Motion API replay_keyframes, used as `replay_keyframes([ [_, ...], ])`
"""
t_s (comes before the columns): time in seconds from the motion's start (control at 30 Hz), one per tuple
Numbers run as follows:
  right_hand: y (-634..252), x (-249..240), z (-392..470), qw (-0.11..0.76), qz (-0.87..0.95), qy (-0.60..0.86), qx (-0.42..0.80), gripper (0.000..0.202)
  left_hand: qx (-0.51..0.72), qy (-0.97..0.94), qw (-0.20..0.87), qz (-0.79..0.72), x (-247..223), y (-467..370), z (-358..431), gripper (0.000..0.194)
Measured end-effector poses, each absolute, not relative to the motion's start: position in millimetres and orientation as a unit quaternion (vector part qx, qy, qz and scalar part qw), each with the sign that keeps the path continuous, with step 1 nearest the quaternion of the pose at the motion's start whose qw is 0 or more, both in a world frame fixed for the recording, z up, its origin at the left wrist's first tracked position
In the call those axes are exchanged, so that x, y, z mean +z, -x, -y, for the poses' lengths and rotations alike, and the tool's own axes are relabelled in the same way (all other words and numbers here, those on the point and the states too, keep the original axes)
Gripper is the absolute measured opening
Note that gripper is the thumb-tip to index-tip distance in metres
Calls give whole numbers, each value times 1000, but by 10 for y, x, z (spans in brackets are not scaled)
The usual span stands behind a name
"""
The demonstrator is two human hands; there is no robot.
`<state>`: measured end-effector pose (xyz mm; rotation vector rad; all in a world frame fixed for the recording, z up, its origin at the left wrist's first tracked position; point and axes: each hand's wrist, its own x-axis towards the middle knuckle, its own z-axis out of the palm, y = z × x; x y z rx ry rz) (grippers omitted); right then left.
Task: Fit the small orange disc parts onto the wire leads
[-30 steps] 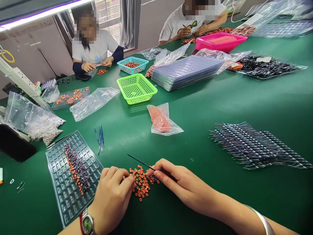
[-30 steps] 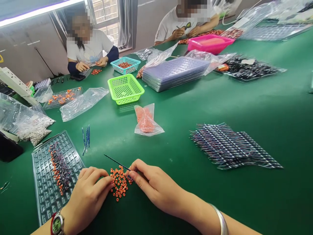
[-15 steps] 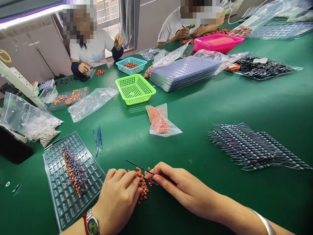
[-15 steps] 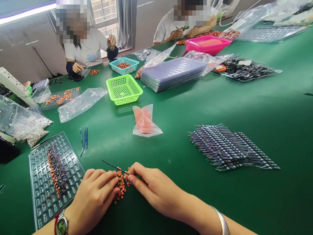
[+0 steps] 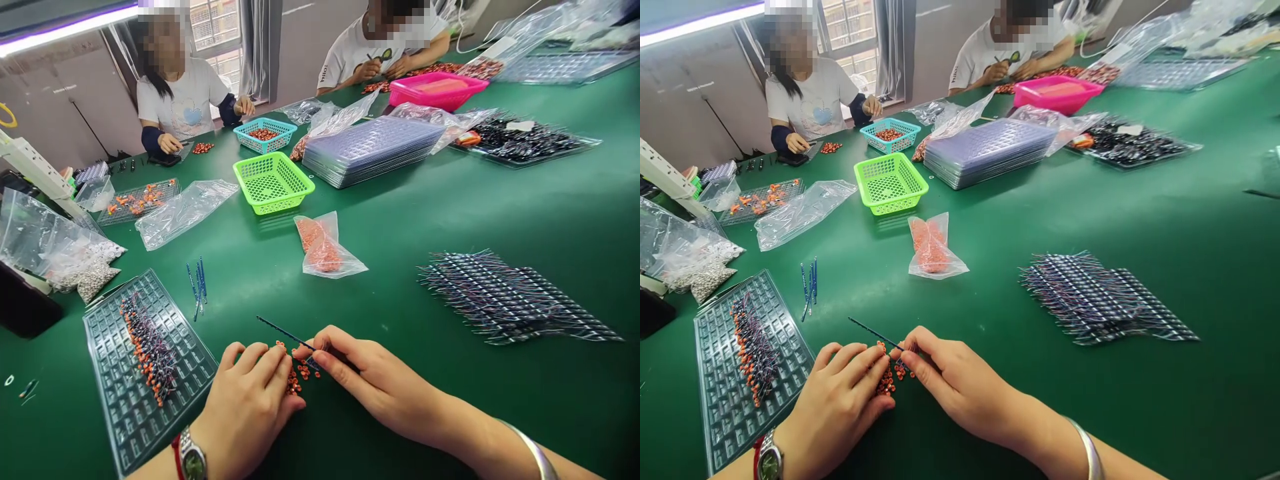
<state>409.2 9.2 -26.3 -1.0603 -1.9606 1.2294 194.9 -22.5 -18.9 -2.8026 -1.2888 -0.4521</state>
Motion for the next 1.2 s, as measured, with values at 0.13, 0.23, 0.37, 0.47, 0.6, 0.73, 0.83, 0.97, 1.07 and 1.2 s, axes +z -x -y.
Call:
replay_keyframes([
  [0.13, -4120, -259, -119, 296, 736, 421, 440, 29, -154, 899, 25, 410, -211, -1906, 270, 32],
  [0.23, -4125, -251, -125, 289, 741, 421, 436, 32, -150, 901, 28, 406, -205, -1858, 295, 32],
  [0.37, -4111, -261, -113, 277, 754, 406, 435, 34, -128, 911, 38, 391, -169, -1829, 280, 32],
  [0.47, -4107, -276, -112, 263, 766, 399, 431, 30, -147, 911, 36, 385, -134, -1838, 253, 32],
  [0.6, -4120, -265, -126, 265, 767, 409, 419, 25, -192, 896, 27, 400, -107, -1845, 226, 28],
  [0.73, -4137, -249, -127, 271, 761, 418, 415, 23, -187, 894, 35, 405, -110, -1811, 216, 29],
  [0.83, -4145, -255, -123, 273, 760, 420, 414, 23, -182, 894, 33, 408, -116, -1770, 230, 29],
  [0.97, -4149, -256, -133, 292, 756, 425, 404, 26, -205, 892, 11, 402, -99, -1751, 245, 24],
  [1.07, -4146, -243, -147, 324, 743, 433, 395, 30, -222, 892, -7, 393, -83, -1819, 206, 17],
  [1.2, -4154, -226, -150, 371, 716, 450, 384, 35, -187, 895, -40, 403, -78, -2005, 59, 11],
])
